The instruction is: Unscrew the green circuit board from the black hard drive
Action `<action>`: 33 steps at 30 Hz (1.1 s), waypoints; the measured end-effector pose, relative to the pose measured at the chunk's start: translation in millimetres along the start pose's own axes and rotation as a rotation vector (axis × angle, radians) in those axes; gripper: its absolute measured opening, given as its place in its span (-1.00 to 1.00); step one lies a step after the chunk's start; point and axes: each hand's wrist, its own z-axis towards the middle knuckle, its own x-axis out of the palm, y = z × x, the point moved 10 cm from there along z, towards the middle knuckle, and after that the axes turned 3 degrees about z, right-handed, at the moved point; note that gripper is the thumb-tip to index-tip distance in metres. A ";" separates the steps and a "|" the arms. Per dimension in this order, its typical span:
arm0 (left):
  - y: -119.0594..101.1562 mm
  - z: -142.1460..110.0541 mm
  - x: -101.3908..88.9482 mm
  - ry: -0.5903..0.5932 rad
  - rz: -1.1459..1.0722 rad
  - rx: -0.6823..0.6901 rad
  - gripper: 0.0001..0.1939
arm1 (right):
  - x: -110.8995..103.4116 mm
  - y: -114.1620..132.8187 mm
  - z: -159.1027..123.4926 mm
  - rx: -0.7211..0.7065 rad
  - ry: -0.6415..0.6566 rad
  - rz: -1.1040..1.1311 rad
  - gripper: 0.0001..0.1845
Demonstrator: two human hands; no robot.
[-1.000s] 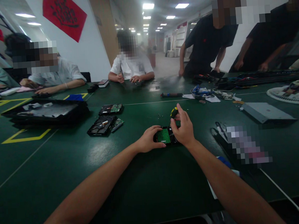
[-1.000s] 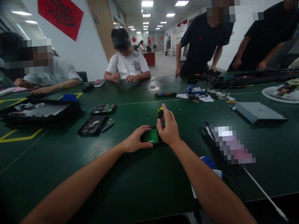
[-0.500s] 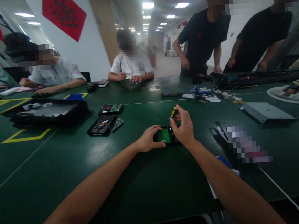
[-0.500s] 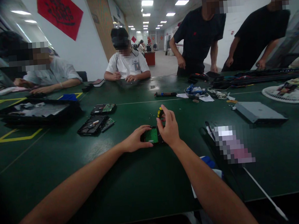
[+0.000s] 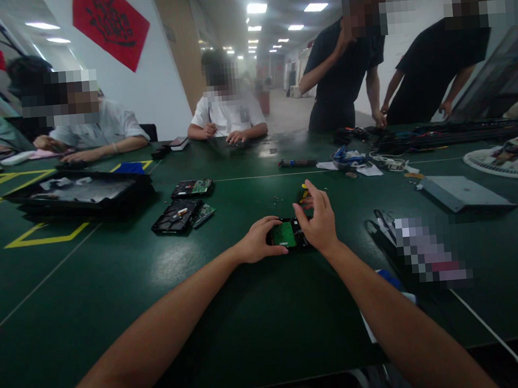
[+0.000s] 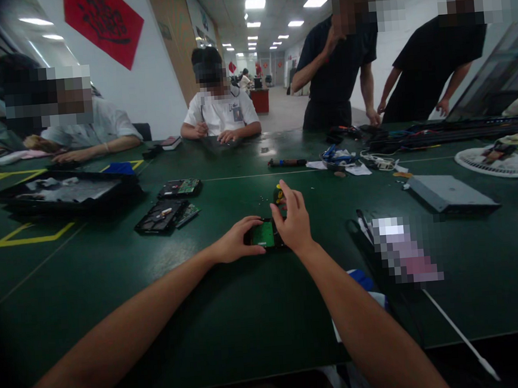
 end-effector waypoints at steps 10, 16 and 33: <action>-2.7 -1.1 -2.9 -0.002 -0.001 0.007 -0.09 | 1.9 -1.5 -0.4 0.000 -0.008 0.012 -0.29; -3.3 -1.4 -3.0 -0.005 -0.005 0.002 -0.10 | 2.3 -1.7 0.2 -0.001 0.000 0.011 -0.30; -2.7 -1.6 -1.3 0.010 -0.025 -0.019 -0.12 | 2.5 -4.8 -1.4 0.019 0.002 -0.007 -0.26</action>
